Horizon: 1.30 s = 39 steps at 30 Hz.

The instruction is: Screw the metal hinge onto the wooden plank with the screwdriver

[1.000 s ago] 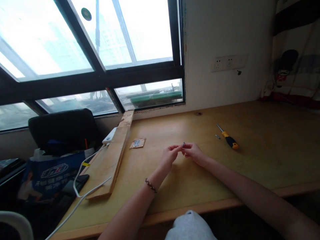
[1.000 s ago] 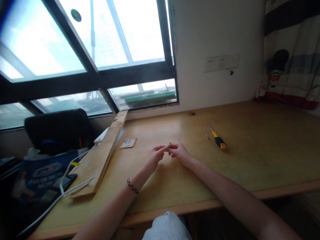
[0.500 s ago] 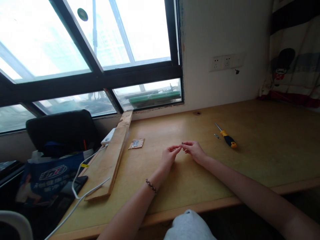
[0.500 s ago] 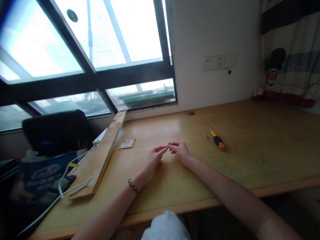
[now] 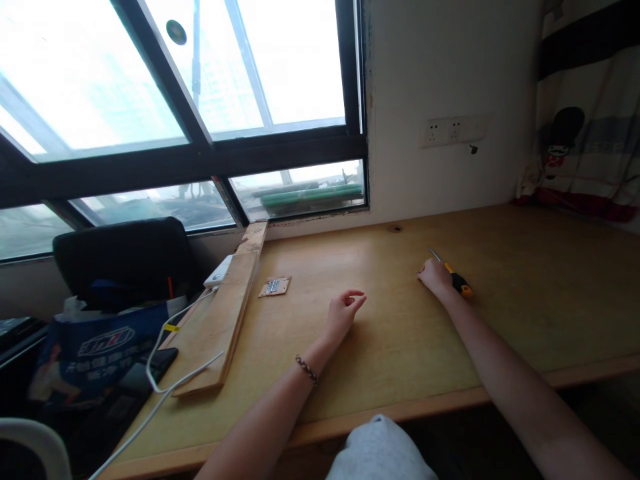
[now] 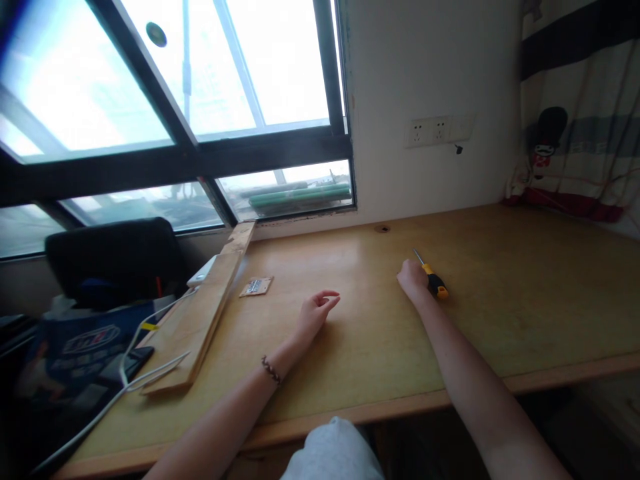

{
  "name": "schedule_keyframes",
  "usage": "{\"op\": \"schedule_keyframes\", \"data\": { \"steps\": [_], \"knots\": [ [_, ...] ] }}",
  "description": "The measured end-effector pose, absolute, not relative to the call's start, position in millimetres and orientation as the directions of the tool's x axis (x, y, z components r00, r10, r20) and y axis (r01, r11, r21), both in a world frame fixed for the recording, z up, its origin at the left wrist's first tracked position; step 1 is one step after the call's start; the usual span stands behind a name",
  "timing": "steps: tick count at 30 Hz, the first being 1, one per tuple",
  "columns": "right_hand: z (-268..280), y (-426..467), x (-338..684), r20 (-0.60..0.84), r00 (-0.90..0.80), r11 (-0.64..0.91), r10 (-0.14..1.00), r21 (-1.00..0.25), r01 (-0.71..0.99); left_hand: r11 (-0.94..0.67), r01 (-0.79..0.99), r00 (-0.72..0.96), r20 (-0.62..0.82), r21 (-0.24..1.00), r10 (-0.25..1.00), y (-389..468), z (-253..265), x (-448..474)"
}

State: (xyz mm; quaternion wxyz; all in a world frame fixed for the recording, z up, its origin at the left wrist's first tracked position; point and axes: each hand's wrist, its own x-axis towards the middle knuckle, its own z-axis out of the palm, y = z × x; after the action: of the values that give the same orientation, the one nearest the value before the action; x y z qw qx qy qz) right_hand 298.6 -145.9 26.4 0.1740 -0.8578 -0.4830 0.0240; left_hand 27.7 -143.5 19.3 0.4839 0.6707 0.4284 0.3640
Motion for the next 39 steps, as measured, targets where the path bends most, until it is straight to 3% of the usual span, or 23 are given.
{"op": "schedule_keyframes", "data": {
  "steps": [6, 25, 28, 32, 36, 39],
  "knots": [
    [23.7, -142.2, 306.1, 0.014, 0.616, -0.577, 0.788, -0.333, 0.746, -0.199, 0.229, 0.361, 0.107, 0.953, 0.926, -142.0, 18.3, 27.0],
    [21.7, -143.2, 307.8, 0.072, 0.639, -0.616, 0.766, -0.203, 0.761, -0.272, 0.337, 0.342, 0.152, 0.902, 0.927, -137.3, 13.8, 23.0],
    [20.7, -142.9, 307.7, 0.089, 0.627, -0.608, 0.774, -0.173, 0.775, -0.362, 0.435, 0.333, 0.226, 0.825, 0.915, -130.0, 13.8, 16.0],
    [20.2, -142.7, 297.3, 0.146, 0.554, -0.541, 0.820, -0.121, 0.832, -0.400, 0.687, 0.255, 0.315, 0.606, 0.914, -108.3, 17.6, -5.6],
    [19.8, -144.2, 271.2, 0.198, 0.422, -0.407, 0.885, -0.115, 0.906, -0.182, 0.895, 0.046, 0.324, 0.406, 0.945, -81.3, 22.6, -40.3],
    [18.7, -146.8, 249.0, 0.238, 0.329, -0.302, 0.914, -0.140, 0.943, 0.023, 0.933, -0.140, 0.302, 0.360, 0.943, -64.4, 21.9, -69.5]
  ]
}}
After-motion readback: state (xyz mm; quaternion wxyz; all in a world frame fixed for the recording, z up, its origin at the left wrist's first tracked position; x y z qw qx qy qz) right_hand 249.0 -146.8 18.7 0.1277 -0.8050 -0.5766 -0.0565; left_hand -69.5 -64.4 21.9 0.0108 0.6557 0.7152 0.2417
